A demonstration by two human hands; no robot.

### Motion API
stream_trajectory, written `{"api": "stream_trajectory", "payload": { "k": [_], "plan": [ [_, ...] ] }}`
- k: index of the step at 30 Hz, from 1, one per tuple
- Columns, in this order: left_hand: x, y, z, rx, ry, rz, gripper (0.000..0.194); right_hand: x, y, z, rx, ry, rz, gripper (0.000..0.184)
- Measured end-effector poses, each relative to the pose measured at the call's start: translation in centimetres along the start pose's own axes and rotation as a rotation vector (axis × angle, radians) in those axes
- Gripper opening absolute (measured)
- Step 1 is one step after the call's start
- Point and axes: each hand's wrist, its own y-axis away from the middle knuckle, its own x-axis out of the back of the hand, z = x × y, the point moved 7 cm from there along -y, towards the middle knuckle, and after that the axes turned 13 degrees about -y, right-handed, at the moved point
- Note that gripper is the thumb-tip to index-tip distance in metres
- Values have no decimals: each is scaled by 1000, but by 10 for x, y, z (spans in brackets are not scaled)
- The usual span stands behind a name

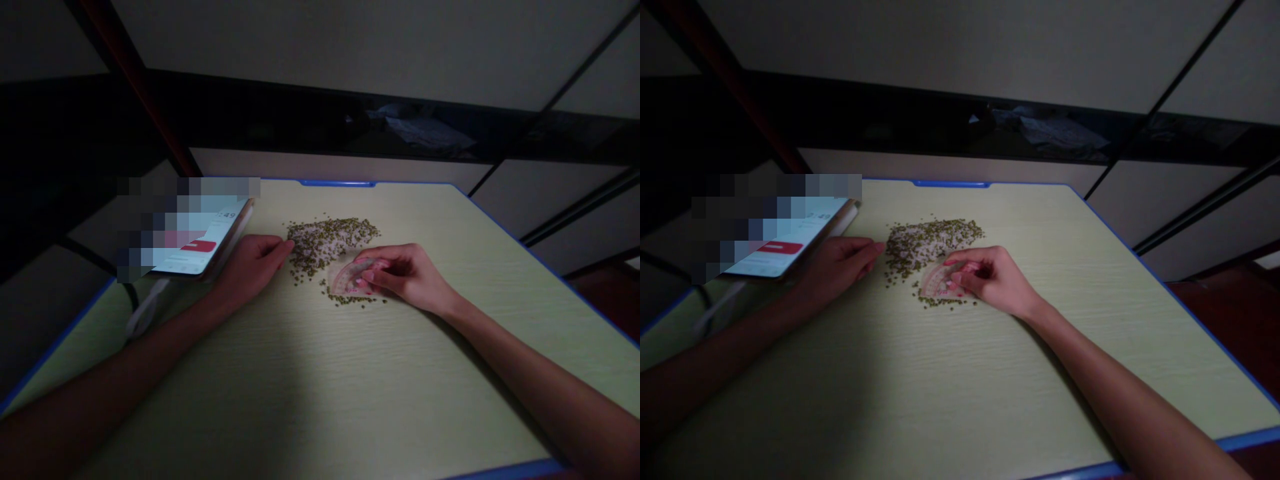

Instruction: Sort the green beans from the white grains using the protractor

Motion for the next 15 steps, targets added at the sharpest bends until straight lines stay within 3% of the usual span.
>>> {"api": "stream_trajectory", "payload": {
  "k": [15],
  "plan": [
    [0,0,1,-26,-1,1,36,1,0,1,24,13,87,31]
  ]
}}
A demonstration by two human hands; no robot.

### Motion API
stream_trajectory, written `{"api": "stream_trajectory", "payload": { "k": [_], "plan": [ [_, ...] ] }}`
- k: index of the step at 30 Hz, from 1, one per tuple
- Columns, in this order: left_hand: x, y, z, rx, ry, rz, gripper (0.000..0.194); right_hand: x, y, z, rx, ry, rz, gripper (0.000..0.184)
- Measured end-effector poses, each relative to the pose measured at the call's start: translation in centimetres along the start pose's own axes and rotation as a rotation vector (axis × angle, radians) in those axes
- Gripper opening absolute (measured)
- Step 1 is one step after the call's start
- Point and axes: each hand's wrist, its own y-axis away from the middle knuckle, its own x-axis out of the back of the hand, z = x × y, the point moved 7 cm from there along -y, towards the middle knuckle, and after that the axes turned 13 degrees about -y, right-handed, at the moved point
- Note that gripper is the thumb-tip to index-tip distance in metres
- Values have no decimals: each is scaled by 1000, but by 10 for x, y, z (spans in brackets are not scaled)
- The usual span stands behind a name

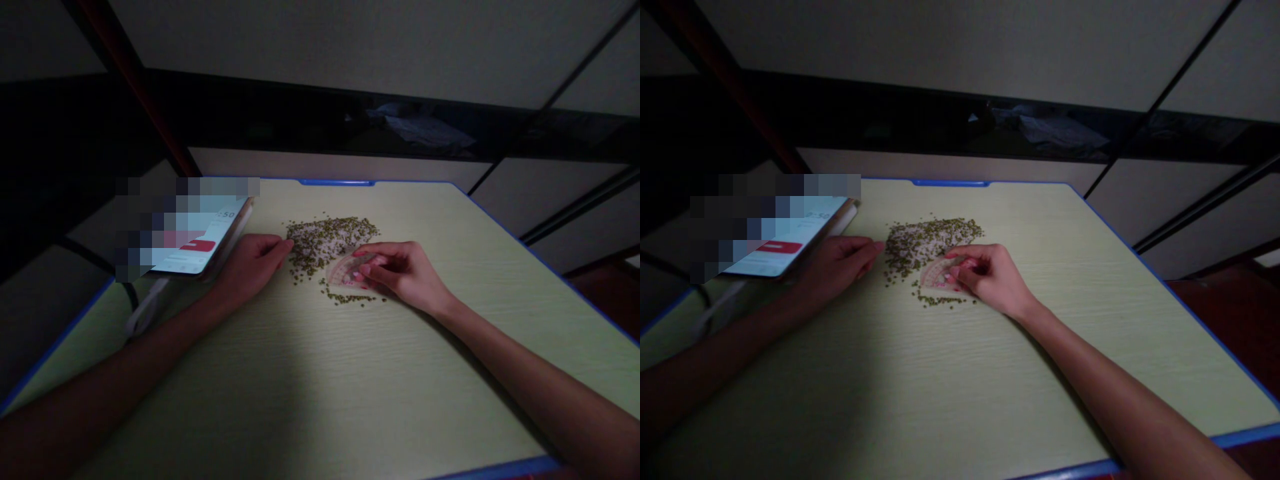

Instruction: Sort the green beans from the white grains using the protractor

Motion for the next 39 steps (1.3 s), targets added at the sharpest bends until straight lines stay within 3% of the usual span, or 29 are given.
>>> {"api": "stream_trajectory", "payload": {
  "k": [18,27,39],
  "plan": [
    [0,0,0,10,-2,-6,36,-11,2,-3,-28,-46,-60,32],
    [-1,-1,-1,18,-12,-13,36,-14,4,-5,-10,-23,-6,31],
    [0,0,1,20,-15,-11,36,-3,1,1,-13,2,62,31]
  ]
}}
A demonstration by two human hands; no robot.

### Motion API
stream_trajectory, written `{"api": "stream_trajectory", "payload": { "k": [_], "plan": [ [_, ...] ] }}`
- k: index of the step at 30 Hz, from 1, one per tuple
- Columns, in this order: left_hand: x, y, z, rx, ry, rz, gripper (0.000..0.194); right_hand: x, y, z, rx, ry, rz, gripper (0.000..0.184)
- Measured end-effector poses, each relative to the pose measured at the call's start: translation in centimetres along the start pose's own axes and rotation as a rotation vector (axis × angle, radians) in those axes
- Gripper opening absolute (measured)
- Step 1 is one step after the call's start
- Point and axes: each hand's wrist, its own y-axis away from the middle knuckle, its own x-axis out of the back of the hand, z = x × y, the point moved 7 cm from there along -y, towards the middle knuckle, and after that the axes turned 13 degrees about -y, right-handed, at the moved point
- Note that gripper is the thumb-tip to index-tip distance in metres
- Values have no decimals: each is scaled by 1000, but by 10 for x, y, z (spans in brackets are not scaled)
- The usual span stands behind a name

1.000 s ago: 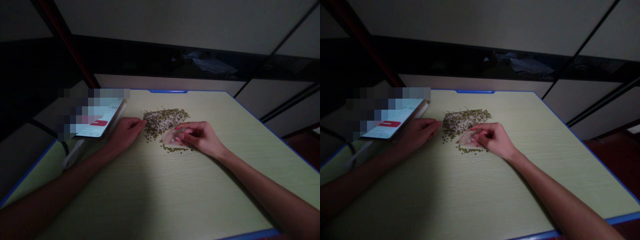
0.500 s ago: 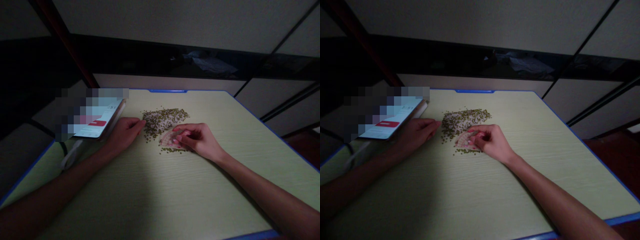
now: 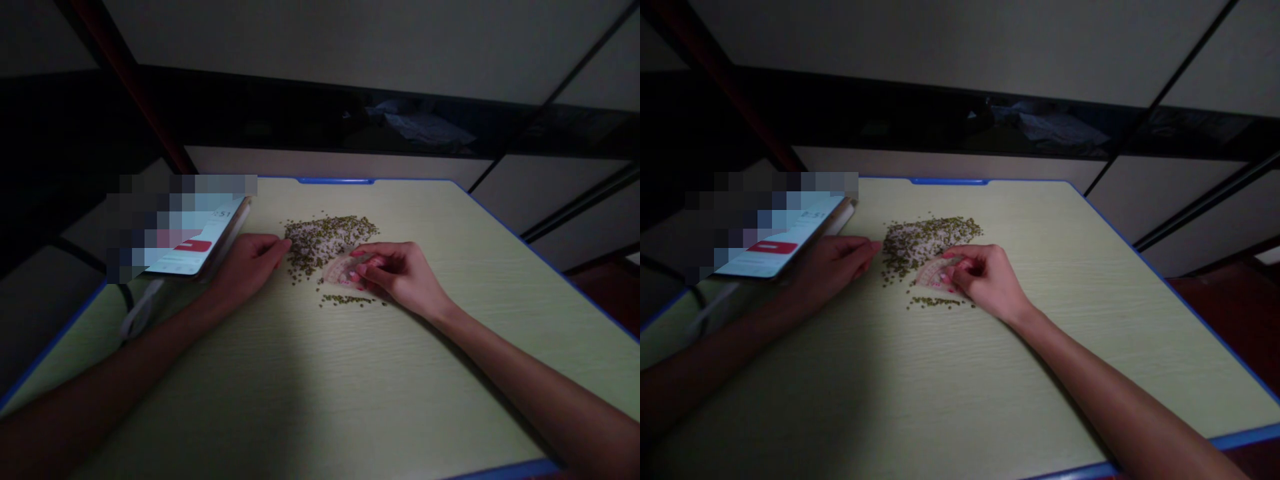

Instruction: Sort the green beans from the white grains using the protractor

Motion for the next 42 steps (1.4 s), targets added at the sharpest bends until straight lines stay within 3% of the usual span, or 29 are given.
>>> {"api": "stream_trajectory", "payload": {
  "k": [10,26,34,42],
  "plan": [
    [1,0,1,10,-11,4,34,-2,-4,2,6,-3,24,30],
    [1,1,0,10,7,5,34,-5,-2,-2,38,8,-110,30],
    [0,1,0,12,9,6,34,-9,1,-1,-20,-57,-140,30],
    [0,1,-1,9,5,3,34,-11,2,-6,21,14,-106,31]
  ]
}}
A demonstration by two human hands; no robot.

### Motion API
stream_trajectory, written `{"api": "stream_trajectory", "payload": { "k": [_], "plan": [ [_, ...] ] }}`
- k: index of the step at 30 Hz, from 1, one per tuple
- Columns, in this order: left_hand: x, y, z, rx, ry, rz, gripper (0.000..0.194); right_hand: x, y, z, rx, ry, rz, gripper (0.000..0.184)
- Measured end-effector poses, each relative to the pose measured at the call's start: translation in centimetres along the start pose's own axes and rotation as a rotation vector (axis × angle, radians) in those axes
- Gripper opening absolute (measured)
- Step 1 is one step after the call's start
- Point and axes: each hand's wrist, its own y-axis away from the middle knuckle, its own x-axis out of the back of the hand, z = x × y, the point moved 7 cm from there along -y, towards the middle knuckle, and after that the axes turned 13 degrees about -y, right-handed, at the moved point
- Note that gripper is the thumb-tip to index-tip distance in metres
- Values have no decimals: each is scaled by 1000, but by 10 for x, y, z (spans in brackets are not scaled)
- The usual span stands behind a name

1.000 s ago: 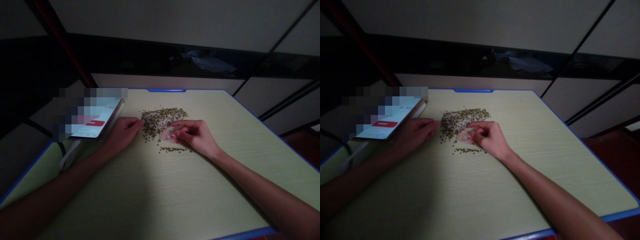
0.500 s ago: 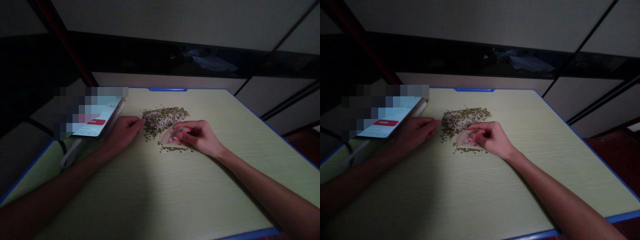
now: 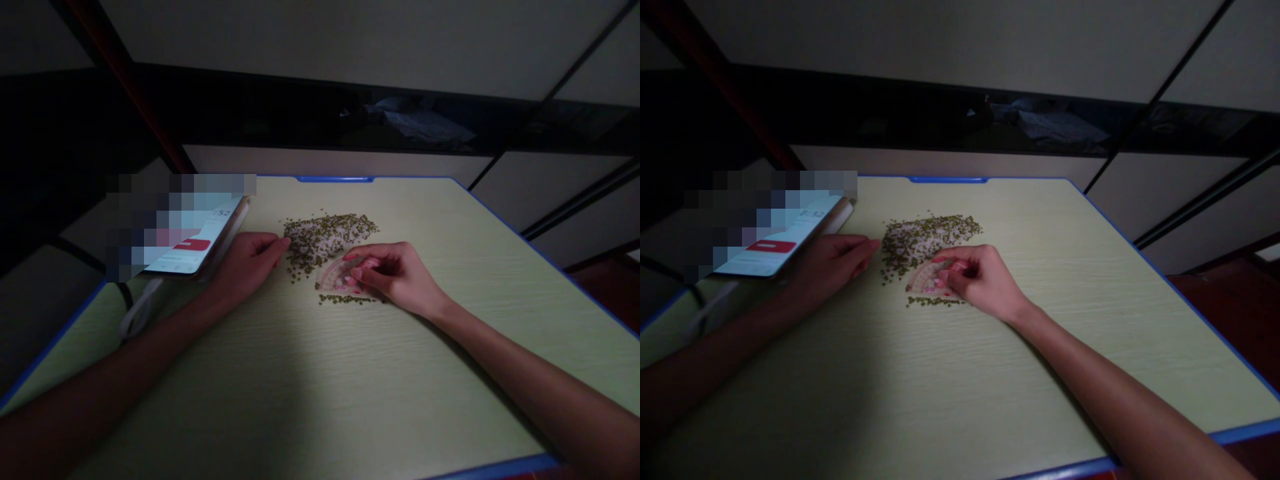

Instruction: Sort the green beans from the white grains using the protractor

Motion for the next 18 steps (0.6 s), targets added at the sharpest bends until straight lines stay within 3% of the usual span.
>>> {"api": "stream_trajectory", "payload": {
  "k": [11,18],
  "plan": [
    [2,0,2,0,0,11,34,7,-2,2,-12,4,58,30],
    [1,0,2,-8,15,8,35,5,-1,3,-14,-3,30,32]
  ]
}}
